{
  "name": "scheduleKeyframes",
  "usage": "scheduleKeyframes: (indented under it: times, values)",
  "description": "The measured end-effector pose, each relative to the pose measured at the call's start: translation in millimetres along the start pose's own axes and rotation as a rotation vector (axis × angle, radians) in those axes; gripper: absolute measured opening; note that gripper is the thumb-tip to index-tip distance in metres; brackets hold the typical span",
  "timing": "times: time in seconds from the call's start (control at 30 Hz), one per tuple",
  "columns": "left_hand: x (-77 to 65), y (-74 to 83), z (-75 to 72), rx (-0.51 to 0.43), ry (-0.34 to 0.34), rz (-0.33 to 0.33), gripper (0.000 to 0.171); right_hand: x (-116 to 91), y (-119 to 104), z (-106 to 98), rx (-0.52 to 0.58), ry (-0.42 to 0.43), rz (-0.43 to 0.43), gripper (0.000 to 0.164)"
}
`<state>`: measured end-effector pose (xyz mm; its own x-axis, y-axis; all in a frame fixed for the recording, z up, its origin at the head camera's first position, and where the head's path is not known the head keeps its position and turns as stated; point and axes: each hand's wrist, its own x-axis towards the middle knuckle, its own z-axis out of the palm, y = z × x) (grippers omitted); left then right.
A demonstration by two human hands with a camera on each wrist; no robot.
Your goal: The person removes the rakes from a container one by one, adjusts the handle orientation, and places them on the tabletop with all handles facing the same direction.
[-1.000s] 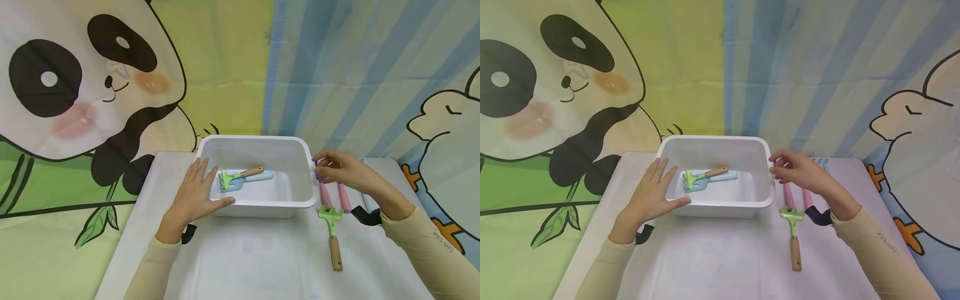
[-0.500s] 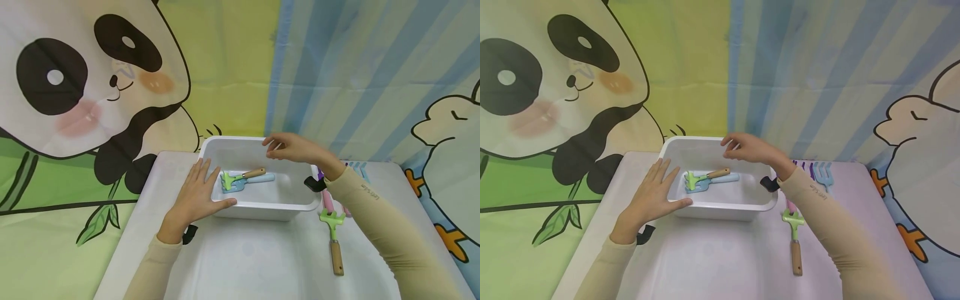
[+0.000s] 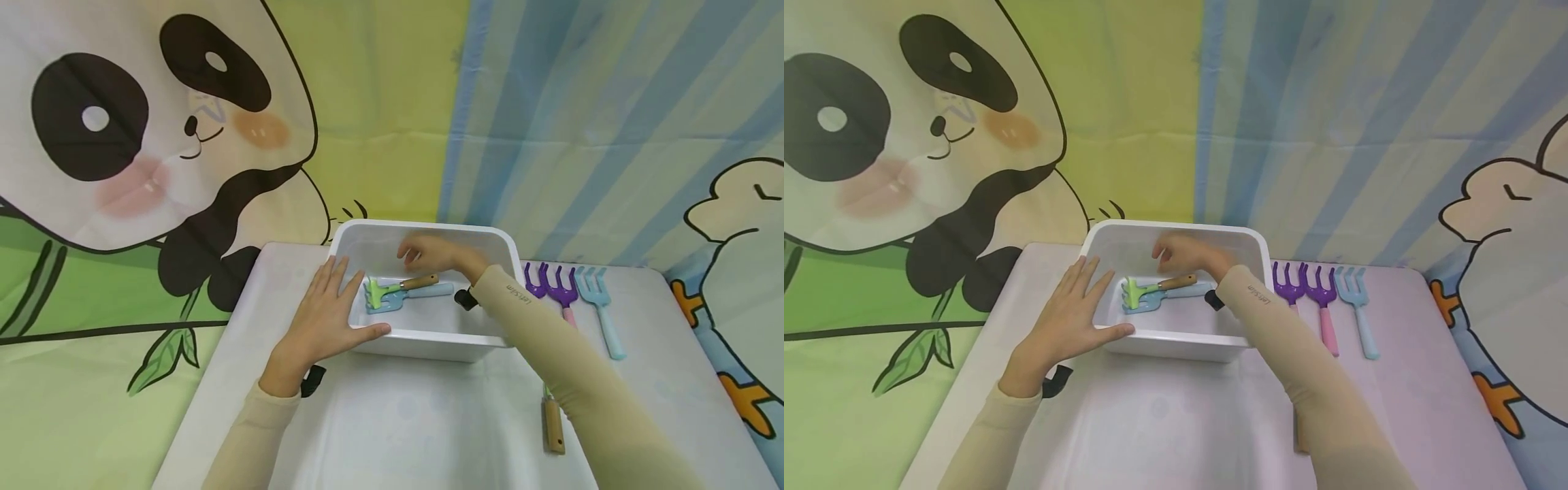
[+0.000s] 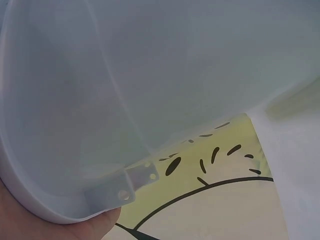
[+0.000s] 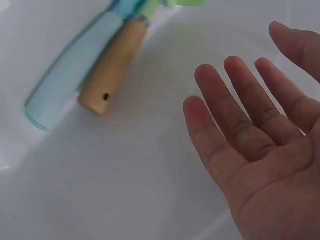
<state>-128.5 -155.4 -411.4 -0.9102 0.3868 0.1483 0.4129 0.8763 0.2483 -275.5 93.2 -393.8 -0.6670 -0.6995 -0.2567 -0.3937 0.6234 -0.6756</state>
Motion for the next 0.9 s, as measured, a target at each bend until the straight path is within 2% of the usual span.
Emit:
scheduleKeyframes:
  times: [0.2, 0.3, 0.4, 0.5, 0.7, 0.9]
  values:
    - [-0.1, 1.4, 0.3, -0.003, -0.004, -0.001, 0.116, 15, 12, 24, -0.115, -0.043, 0.096, 0.039]
    - [-0.1, 0.2, 0.6, -0.006, 0.006, 0.001, 0.116, 22, 20, 36, -0.196, -0.060, 0.088, 0.042]
    - [0.2, -1.3, 1.1, -0.002, 0.012, 0.004, 0.116, 28, 31, 44, -0.282, -0.064, 0.053, 0.038]
    - [0.7, -1.3, 1.7, 0.001, 0.014, 0.011, 0.116, 29, 36, 50, -0.325, -0.062, 0.053, 0.035]
    - [1.5, -0.9, 2.7, 0.002, 0.006, 0.012, 0.115, 27, 36, 56, -0.300, -0.128, 0.160, 0.032]
    - [1.0, -1.3, 2.2, 0.007, 0.011, 0.002, 0.115, 25, 30, 55, -0.274, -0.227, 0.196, 0.032]
